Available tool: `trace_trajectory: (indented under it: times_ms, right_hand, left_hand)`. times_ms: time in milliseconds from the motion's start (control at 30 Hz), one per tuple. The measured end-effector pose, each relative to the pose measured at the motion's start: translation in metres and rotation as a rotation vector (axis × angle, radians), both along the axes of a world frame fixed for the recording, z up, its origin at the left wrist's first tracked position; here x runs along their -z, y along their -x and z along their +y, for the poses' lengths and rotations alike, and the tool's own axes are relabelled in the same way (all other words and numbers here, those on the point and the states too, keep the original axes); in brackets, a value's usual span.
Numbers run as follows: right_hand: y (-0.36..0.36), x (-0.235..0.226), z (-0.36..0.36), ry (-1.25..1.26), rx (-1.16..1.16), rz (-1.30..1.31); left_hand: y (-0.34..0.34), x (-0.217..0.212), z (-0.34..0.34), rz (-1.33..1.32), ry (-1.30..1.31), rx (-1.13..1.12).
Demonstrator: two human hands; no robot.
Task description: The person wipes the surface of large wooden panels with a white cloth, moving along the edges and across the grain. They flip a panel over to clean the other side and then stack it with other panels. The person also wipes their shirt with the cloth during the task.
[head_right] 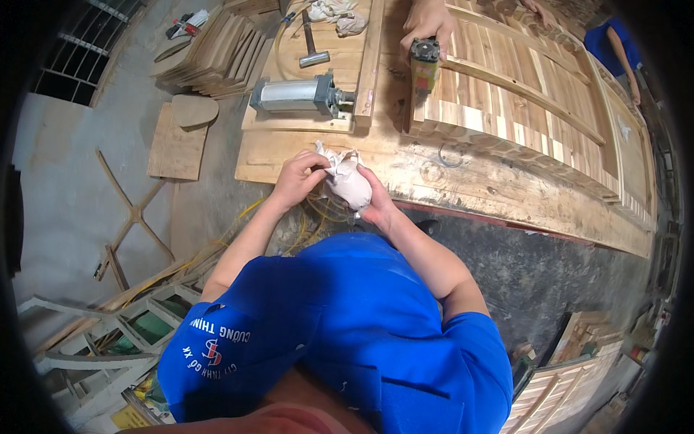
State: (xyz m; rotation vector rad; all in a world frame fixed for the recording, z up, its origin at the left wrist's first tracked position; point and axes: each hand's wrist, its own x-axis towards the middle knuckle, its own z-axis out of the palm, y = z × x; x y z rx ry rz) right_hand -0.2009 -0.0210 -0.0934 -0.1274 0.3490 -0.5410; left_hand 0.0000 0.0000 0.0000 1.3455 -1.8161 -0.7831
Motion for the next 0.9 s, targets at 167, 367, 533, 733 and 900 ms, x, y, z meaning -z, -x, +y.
trace_trajectory:
  times_ms: [167, 367, 533, 733, 900]
  right_hand:
    - [-0.005, -0.001, 0.007, -0.064, 0.044, 0.090]
    - [0.033, 0.006, 0.006, -0.116, 0.103, -0.135]
    - [0.087, 0.003, 0.018, -0.137, 0.156, -0.311]
    - [0.166, -0.052, 0.036, 0.036, 0.416, -0.215]
    - [0.232, -0.055, 0.020, 0.059, 0.403, -0.253]
  left_hand:
    - [-0.002, -0.008, -0.001, 0.048, 0.055, -0.136]
    - [-0.035, -0.022, -0.041, 0.351, 0.195, -0.343]
    - [-0.032, 0.037, -0.044, -0.520, 0.260, -0.264]
    - [-0.002, 0.063, -0.008, -0.762, 0.239, -0.081]
    - [-0.014, 0.063, -0.014, -0.826, 0.212, -0.140]
